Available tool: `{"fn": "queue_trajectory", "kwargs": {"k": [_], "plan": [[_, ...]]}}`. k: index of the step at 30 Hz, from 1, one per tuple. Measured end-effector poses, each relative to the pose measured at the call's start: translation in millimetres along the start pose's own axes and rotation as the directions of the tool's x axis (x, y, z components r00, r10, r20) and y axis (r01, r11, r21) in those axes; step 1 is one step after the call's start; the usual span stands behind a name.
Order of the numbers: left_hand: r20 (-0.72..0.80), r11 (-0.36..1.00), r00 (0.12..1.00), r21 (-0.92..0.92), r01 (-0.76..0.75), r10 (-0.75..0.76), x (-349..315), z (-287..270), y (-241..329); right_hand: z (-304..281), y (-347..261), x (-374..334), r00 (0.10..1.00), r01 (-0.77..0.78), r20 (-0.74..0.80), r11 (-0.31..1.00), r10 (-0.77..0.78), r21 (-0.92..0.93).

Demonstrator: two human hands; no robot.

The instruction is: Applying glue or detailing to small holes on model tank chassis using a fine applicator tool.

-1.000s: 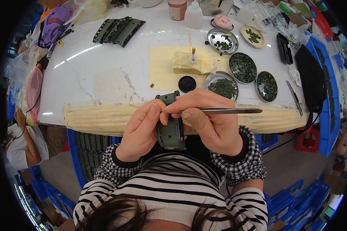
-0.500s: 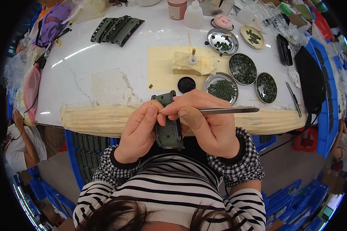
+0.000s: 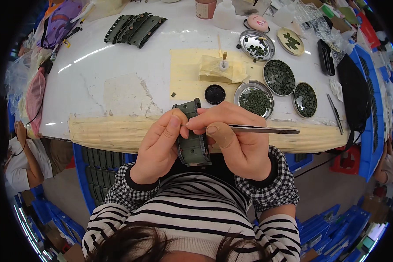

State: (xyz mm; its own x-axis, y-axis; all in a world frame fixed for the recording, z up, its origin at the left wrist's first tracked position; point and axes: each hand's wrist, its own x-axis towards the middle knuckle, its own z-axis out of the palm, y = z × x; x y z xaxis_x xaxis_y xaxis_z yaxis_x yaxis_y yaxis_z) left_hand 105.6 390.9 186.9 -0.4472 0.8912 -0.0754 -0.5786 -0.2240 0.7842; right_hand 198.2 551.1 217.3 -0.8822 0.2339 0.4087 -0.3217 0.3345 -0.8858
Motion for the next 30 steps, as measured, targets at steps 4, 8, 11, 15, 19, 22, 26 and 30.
{"fn": "queue_trajectory", "kwargs": {"k": [4,8,11,15,19,22,26,30], "plan": [[0.01,1.0,1.0,-0.004,-0.008,0.008,0.4,0.6,2.0,-0.3,2.5,0.1,0.999,0.042,0.009,0.999,-0.042,-0.007],[0.003,0.999,1.0,-0.042,-0.008,0.008,-0.3,1.0,1.4,-1.2,0.5,0.9,0.999,0.042,0.028,0.999,-0.042,-0.02],[-0.002,0.999,1.0,-0.049,0.011,-0.011,0.3,6.1,7.4,-1.5,0.7,1.0,0.998,0.053,0.029,0.998,-0.052,-0.026],[-0.006,1.0,1.0,-0.024,0.005,-0.005,0.5,6.7,8.2,-1.6,2.1,0.7,0.997,0.073,0.029,0.997,-0.072,-0.032],[-0.001,1.0,1.0,-0.006,-0.015,0.015,0.8,5.4,6.5,-0.3,2.2,0.6,0.997,0.079,0.022,0.997,-0.079,-0.024],[0.01,1.0,1.0,0.007,-0.026,0.026,1.0,1.9,4.4,-0.1,1.5,0.7,0.996,0.082,0.024,0.996,-0.081,-0.029],[-0.004,1.0,1.0,0.018,-0.008,0.009,0.1,2.7,5.9,-0.9,1.3,0.5,0.997,0.071,0.039,0.996,-0.069,-0.048],[0.05,0.996,0.999,-0.087,-0.015,0.019,-0.1,-2.8,0.3,1.8,3.4,-1.4,0.997,0.069,-0.045,0.998,-0.069,0.003]]}}
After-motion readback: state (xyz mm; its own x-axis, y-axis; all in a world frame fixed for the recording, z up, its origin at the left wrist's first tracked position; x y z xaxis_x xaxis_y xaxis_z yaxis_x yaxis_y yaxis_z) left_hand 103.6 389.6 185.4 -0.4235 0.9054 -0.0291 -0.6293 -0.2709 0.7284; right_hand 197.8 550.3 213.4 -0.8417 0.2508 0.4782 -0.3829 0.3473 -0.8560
